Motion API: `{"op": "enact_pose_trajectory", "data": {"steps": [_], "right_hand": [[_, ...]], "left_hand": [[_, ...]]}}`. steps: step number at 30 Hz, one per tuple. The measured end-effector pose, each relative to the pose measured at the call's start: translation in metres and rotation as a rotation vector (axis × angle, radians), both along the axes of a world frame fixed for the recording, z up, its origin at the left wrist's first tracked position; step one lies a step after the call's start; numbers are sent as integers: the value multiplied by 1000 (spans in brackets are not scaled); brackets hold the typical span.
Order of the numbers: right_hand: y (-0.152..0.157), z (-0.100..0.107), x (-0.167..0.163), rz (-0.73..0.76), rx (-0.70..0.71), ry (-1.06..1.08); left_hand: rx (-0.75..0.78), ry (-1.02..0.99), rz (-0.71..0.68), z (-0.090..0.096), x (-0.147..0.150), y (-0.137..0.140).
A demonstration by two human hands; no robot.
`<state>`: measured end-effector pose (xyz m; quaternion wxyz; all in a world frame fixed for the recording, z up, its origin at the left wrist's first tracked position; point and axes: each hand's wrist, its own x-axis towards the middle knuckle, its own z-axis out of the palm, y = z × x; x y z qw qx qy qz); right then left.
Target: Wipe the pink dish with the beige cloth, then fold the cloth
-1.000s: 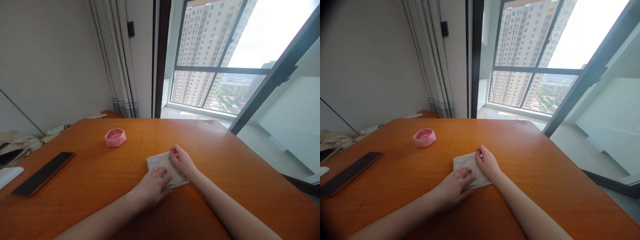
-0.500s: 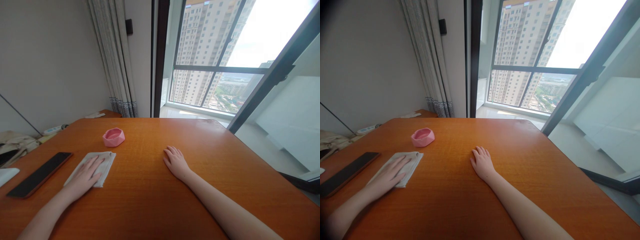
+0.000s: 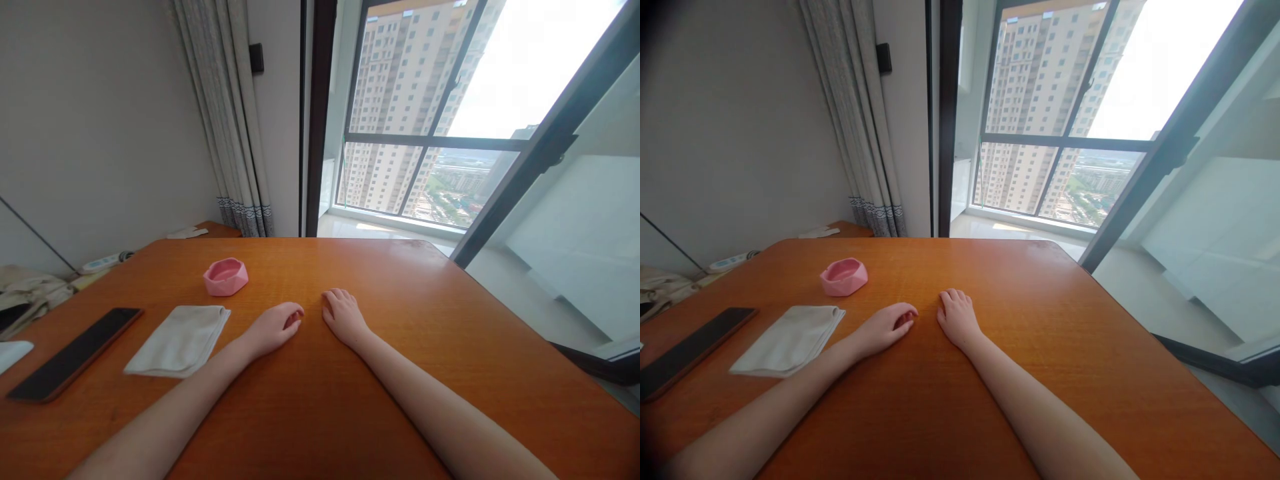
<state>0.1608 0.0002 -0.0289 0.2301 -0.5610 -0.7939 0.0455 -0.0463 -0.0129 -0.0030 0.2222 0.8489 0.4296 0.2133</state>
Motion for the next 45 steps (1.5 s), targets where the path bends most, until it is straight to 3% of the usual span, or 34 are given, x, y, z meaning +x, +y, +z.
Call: {"op": "enact_pose_trajectory", "data": {"steps": [3, 7, 12, 45], "right_hand": [[3, -3, 3, 58, -5, 123], [0, -4, 5, 176, -34, 227], [-4, -1, 5, 235, -108, 190], [0, -9, 9, 282, -80, 282]], "left_hand": [[77, -45, -8, -14, 40, 19], [196, -56, -174, -22, 64, 27], [171, -24, -238, -23, 61, 20], [173, -63, -254, -23, 59, 20]]}}
